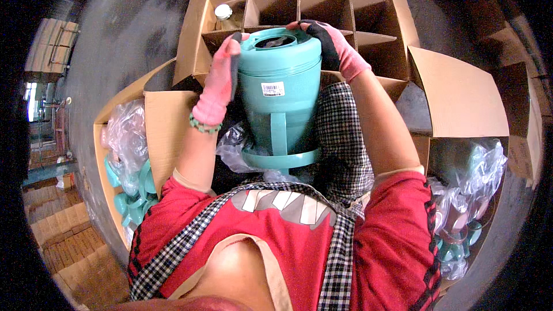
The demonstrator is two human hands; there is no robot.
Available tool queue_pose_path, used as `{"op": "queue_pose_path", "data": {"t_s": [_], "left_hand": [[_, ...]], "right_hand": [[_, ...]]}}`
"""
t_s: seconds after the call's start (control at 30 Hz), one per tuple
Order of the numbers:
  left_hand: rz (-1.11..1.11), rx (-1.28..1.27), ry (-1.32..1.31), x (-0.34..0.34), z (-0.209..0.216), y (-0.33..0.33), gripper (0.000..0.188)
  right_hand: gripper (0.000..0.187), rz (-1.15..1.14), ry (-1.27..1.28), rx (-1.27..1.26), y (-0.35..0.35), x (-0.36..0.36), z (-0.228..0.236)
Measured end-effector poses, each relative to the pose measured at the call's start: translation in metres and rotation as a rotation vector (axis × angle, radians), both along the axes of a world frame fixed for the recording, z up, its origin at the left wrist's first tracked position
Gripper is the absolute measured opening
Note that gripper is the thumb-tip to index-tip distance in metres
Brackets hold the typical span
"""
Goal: The person sits on the floor and assembles teal and pink kettles. They remove the kettles from plastic bags, insert the internal metal components, and screw the lids onto the bodies. The person handles the items one by one, placing the finished units into a cardboard box.
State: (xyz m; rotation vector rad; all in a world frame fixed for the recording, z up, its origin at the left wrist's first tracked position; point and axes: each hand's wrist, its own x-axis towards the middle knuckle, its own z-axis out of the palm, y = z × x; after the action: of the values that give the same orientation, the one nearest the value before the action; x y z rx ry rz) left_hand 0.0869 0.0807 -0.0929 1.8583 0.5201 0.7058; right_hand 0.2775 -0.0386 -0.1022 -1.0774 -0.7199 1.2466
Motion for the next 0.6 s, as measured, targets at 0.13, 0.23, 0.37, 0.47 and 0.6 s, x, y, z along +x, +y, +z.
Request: {"op": "queue_pose_path", "data": {"t_s": [0.13,0.23,0.37,0.47,0.6], "left_hand": [[-0.238,-0.704,-0.245,-0.002,-0.002,0.030,0.051],[-0.203,-0.872,-0.295,0.001,-0.003,0.033,0.059],[-0.102,-0.177,0.048,0.001,0.017,-0.004,0.057],[-0.074,-0.182,0.080,0.002,0.009,-0.004,0.040],[-0.494,-0.791,-0.163,0.003,-0.017,0.050,0.042]], "right_hand": [[0.050,-0.138,-0.543,-0.208,-0.004,-0.006,0.038],[0.048,-0.144,-0.430,-0.050,-0.002,-0.032,0.064],[0.033,0.103,-0.003,-0.002,-0.004,-0.005,0.009],[0.029,0.076,0.071,-0.027,-0.004,0.000,0.003],[0.045,-0.512,-0.761,0.007,-0.011,-0.057,0.016]]}}
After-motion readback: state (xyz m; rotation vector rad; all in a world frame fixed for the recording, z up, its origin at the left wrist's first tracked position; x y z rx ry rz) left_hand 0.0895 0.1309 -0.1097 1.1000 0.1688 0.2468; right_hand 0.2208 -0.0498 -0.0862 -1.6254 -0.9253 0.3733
